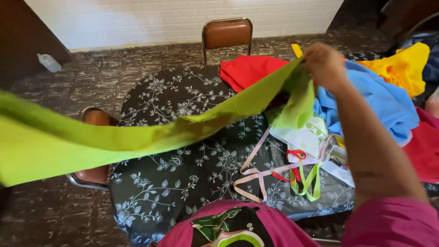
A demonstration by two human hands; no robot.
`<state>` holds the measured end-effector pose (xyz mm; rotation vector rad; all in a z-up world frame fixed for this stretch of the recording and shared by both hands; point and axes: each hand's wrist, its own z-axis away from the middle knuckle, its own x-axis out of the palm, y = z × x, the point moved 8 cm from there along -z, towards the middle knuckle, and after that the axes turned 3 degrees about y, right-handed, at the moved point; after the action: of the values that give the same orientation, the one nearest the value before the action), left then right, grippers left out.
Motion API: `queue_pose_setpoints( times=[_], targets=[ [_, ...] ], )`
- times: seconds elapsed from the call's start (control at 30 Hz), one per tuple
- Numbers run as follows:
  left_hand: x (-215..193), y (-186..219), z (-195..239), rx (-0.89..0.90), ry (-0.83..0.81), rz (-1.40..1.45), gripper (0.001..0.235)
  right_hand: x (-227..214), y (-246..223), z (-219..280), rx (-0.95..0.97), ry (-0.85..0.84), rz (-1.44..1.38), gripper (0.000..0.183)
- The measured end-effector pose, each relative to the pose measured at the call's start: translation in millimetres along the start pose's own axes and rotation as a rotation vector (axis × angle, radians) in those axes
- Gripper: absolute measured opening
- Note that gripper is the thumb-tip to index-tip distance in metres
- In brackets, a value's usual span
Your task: The person is folding and smoothing a large piece of green fabric on a table to align the edges.
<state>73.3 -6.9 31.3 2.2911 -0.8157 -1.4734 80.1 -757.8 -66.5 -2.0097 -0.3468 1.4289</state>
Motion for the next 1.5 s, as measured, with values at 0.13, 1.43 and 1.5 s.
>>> queue_pose_setpoints(
  times=[0.13, 1.43, 1.5],
  targets=[
    [104.6, 10.3, 23.2, -0.014, -0.011, -0.045, 0.02, 87.4, 8.3, -2.7, -0.452, 0.086, 0.077, 0.025],
    [249.3, 288.1, 12.8, 0.453, -0.146, 0.022, 0.026, 207.0, 130.7, 124.4, -0.329, 0.298, -0.345, 0.016],
    [228.4, 279.3, 13.7, 0.452, -0.132, 0.021, 0.025, 191.6, 151.3, 110.4, -0.187, 0.113, -0.569, 0.019]
  ],
)
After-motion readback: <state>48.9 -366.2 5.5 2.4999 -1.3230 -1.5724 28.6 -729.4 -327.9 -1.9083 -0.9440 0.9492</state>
